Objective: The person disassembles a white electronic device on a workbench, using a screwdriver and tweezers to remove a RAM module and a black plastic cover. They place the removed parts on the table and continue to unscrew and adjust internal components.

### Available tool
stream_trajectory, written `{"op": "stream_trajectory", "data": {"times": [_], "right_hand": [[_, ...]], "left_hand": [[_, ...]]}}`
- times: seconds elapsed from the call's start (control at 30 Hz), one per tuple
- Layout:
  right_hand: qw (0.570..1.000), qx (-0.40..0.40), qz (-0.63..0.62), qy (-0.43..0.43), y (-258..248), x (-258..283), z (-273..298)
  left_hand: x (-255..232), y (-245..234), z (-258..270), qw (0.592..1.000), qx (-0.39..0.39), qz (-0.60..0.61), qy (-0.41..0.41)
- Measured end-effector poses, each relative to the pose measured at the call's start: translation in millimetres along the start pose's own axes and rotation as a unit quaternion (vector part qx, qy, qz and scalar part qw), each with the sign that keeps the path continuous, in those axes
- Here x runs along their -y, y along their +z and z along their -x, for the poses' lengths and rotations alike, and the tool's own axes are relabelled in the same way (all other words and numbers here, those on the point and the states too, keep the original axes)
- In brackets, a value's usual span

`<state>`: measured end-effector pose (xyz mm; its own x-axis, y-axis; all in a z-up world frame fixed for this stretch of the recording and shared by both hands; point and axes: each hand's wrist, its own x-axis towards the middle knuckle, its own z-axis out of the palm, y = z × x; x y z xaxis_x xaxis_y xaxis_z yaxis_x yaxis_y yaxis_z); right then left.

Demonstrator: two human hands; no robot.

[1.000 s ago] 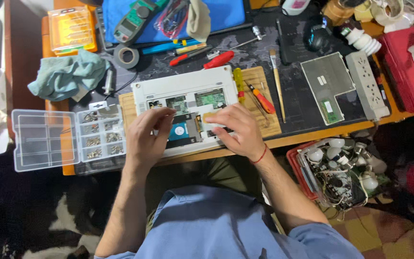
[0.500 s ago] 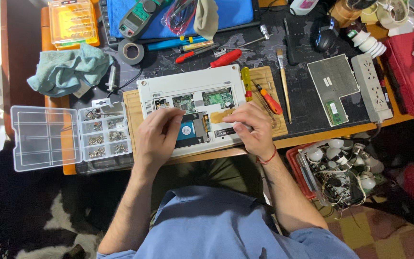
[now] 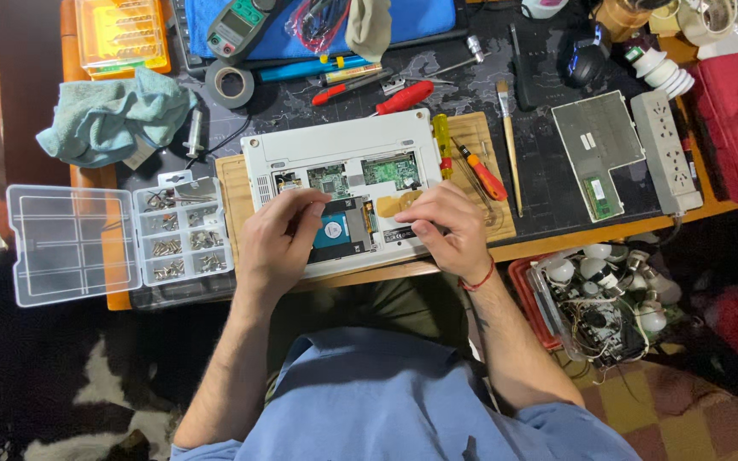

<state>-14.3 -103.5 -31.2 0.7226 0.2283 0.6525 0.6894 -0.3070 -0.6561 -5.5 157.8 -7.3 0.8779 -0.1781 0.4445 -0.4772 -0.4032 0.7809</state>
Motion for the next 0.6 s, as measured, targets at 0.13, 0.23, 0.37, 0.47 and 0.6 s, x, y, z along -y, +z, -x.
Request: {"op": "stream_trajectory", "data": {"times": [0.13,0.23,0.37,0.47,0.6], "right_hand": [[1.0,0.0,0.003,0.003,-0.2,-1.5,1.4],[1.0,0.0,-0.004,0.008,-0.3,-0.4,0.6],[1.0,0.004,0.0,0.007,-0.3,-0.9,0.9],[1.0,0.004,0.004,0.006,-0.5,-1.4,1.3],[1.0,0.003,0.007,0.004,-0.4,-0.7,0.7]], "left_hand": [[-1.1,-0.6,0.1,1.0,0.004,-0.006,-0.004],[0.2,-0.8,-0.1,1.0,0.007,0.005,-0.008],[0.4,-0.4,-0.1,1.0,0.008,0.017,-0.014],[-0.3,-0.6,-0.5,1.0,0.007,0.018,-0.016],[-0.2,0.2,0.5,0.999,0.005,0.025,-0.021]]}}
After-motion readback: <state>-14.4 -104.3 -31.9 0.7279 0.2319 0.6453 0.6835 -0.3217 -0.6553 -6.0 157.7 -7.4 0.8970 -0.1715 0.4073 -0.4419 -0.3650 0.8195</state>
